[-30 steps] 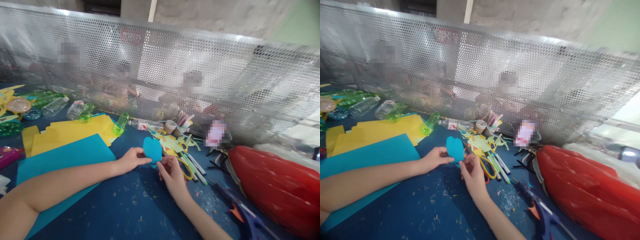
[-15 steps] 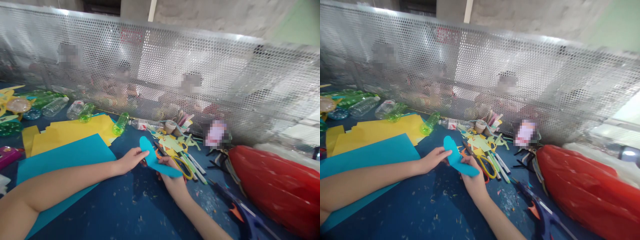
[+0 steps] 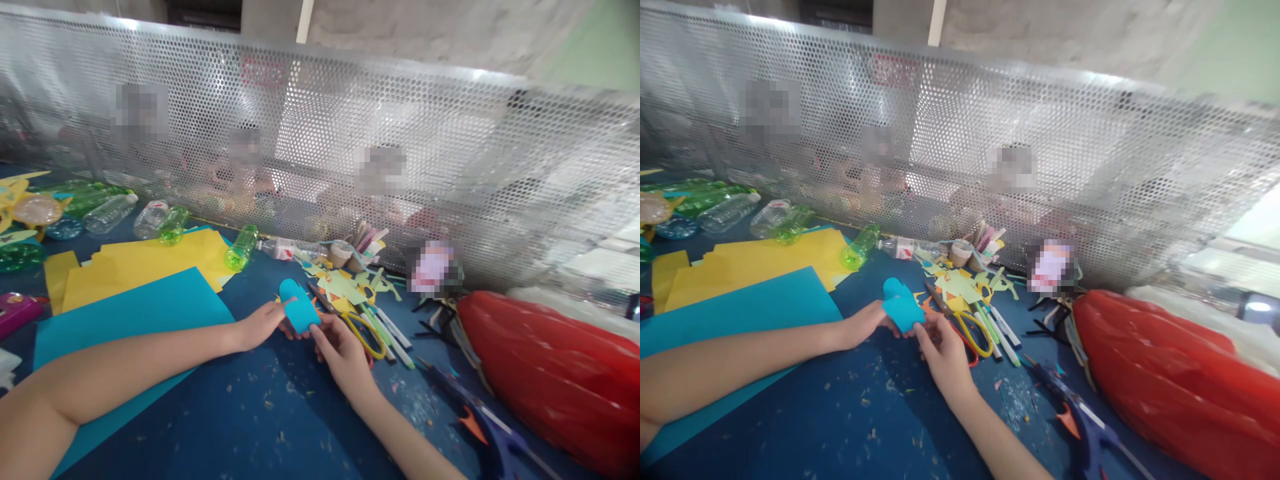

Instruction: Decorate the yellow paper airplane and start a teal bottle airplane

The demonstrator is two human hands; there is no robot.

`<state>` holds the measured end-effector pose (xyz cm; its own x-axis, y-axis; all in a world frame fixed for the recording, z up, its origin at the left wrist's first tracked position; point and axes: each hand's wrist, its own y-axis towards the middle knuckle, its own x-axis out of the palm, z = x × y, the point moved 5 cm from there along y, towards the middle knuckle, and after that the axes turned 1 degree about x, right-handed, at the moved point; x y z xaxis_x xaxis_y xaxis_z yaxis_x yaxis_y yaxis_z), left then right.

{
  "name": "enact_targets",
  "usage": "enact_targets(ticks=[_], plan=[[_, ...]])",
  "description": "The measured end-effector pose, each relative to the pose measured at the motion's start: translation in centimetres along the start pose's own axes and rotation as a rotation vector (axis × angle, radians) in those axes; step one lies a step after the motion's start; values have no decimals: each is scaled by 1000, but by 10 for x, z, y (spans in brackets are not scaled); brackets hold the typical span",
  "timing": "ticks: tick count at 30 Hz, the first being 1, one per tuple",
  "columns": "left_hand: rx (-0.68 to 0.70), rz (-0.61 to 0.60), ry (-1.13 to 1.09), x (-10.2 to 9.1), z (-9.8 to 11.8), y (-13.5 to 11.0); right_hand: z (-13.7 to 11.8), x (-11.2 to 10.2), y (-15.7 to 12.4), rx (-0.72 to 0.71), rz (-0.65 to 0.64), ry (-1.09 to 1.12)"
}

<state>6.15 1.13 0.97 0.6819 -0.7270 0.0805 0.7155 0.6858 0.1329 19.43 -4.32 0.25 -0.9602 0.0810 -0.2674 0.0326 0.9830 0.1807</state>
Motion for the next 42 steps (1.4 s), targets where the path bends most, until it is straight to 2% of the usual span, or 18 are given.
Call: enact_targets(ticks=[6,13,19,21,34,42], plan=[[14,-73,-121,-1,-10,1,0,-1,0,0,1,-17],[34,-129,-33,0,-3,-2,1,-3,0,-10,31,-13],[39,-104,343,4,3,-4,2,-4,0,-6,62,2],[54,-103,399,5,4,-4,1,-4,0,-11,62,-5],[116,-75,365,2,9,-3,-8,-1,-4,-2,31,12],[71,30,394,-2,8,0,-7,-5,-4,-54,85,-12]])
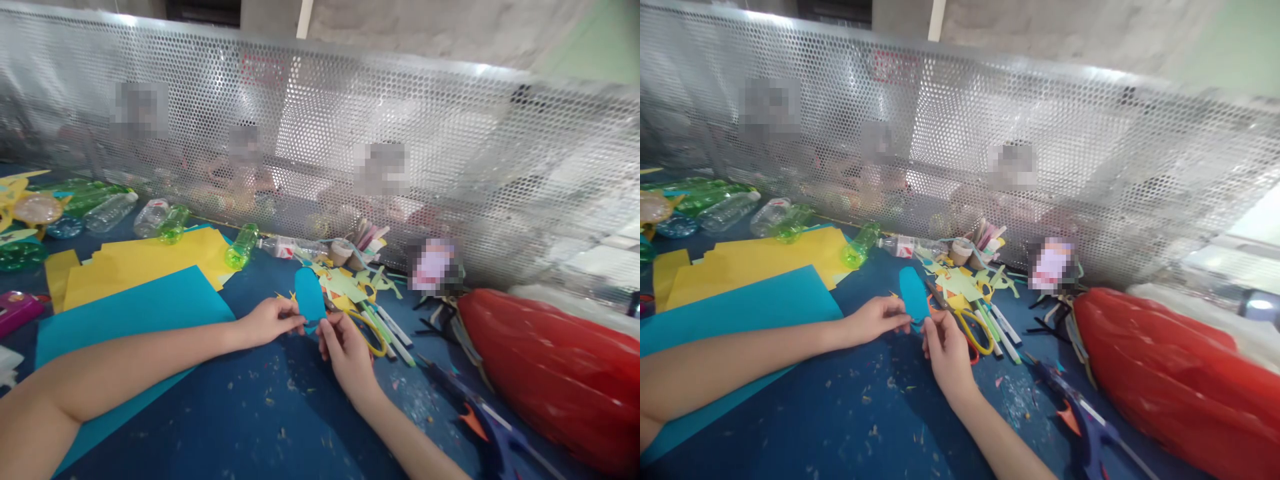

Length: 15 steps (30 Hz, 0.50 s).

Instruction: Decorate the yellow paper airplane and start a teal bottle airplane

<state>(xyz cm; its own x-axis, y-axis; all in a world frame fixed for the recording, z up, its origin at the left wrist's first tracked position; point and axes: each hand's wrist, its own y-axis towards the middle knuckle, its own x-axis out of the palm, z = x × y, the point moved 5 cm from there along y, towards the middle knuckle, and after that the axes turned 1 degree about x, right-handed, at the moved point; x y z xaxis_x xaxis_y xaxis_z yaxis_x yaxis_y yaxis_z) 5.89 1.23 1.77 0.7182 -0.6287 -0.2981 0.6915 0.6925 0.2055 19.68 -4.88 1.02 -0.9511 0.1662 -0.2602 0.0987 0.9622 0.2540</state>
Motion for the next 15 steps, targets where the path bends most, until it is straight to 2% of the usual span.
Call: enact_targets(ticks=[4,8,12,15], plan=[[-2,16,21,-1,2,-1,-1,1,0,-6,-11,-9],[-14,-8,-136,0,2,-2,-4,1,0,3,-2,8],[-63,71,-312,-4,-1,-1,-2,0,1,21,10,45],[-39,106,-280,-6,-3,0,-1,-1,2,35,45,58]])
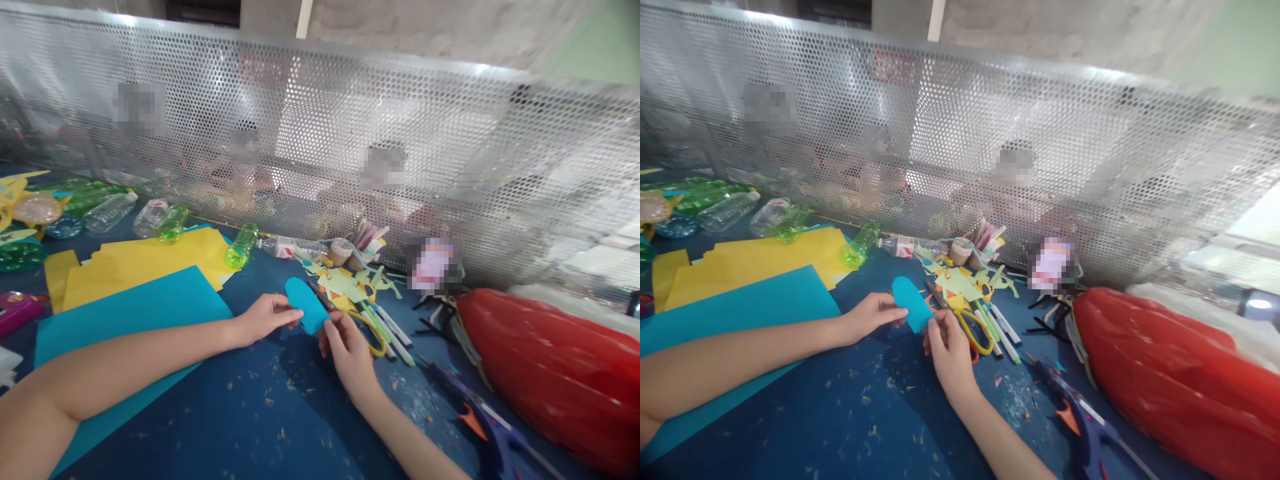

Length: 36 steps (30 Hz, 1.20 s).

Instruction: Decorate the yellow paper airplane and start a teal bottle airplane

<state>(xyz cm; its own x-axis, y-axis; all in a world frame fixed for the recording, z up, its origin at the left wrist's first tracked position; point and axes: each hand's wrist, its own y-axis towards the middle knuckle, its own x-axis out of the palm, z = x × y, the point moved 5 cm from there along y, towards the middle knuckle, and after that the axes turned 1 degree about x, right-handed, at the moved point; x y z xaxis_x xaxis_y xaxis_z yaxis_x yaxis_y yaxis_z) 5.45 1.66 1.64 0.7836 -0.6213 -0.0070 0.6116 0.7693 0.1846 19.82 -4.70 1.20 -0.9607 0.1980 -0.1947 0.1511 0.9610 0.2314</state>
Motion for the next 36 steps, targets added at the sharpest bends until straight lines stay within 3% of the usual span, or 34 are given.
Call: enact_targets(ticks=[5,10,15,21,25,32,36], plan=[[-3,19,-34,-1,-3,0,-4,-3,1,-10,73,34],[-11,27,-95,0,-1,0,-3,5,-3,-13,-85,-31],[-4,-80,-97,4,-2,-1,0,7,-3,-43,-140,-64],[62,-88,11,4,8,-5,3,5,-2,22,-102,-2],[35,-41,42,4,11,-5,3,2,0,55,-28,45],[-24,10,-118,3,9,-1,0,0,0,73,28,69],[-45,57,-84,0,3,-1,-2,1,-2,75,-2,72]])
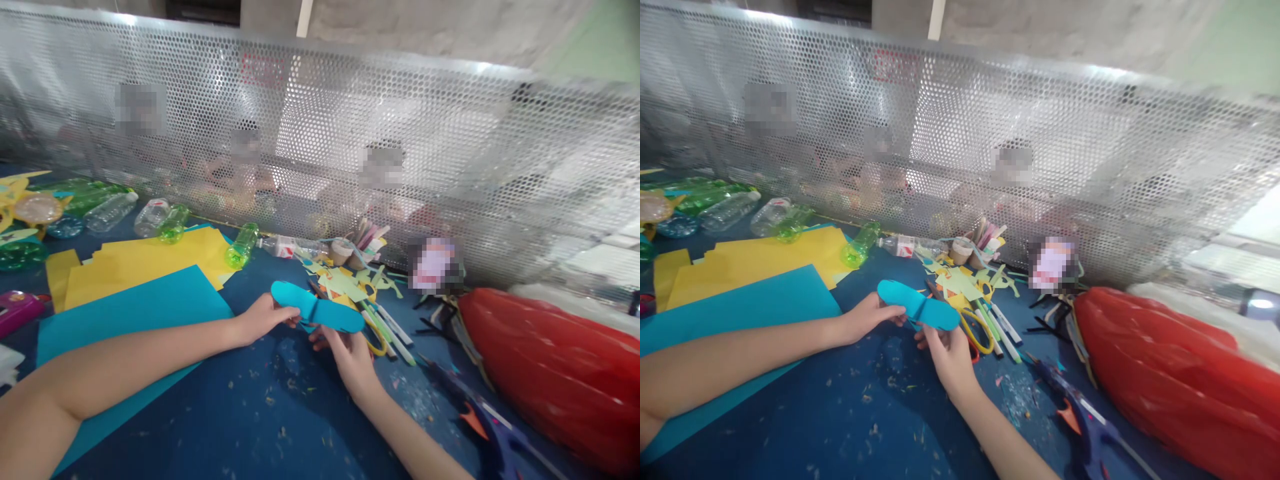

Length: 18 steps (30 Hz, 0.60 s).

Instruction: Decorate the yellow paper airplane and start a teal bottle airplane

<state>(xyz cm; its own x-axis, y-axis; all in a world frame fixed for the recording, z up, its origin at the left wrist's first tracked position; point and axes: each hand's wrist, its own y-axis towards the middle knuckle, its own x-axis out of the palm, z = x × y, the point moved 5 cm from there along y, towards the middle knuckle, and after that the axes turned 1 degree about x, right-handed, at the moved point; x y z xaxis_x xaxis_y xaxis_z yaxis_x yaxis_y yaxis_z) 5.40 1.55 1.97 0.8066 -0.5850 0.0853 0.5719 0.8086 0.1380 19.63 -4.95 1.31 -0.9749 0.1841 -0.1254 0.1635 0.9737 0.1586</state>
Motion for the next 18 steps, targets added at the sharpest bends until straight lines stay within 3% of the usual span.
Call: enact_targets(ticks=[7,14,18], plan=[[88,-63,67,0,0,1,2,2,2,-69,-56,23],[99,-70,-61,4,4,0,3,6,2,-152,-100,-121],[32,-46,25,2,2,-1,3,-1,3,-99,-17,-124]])
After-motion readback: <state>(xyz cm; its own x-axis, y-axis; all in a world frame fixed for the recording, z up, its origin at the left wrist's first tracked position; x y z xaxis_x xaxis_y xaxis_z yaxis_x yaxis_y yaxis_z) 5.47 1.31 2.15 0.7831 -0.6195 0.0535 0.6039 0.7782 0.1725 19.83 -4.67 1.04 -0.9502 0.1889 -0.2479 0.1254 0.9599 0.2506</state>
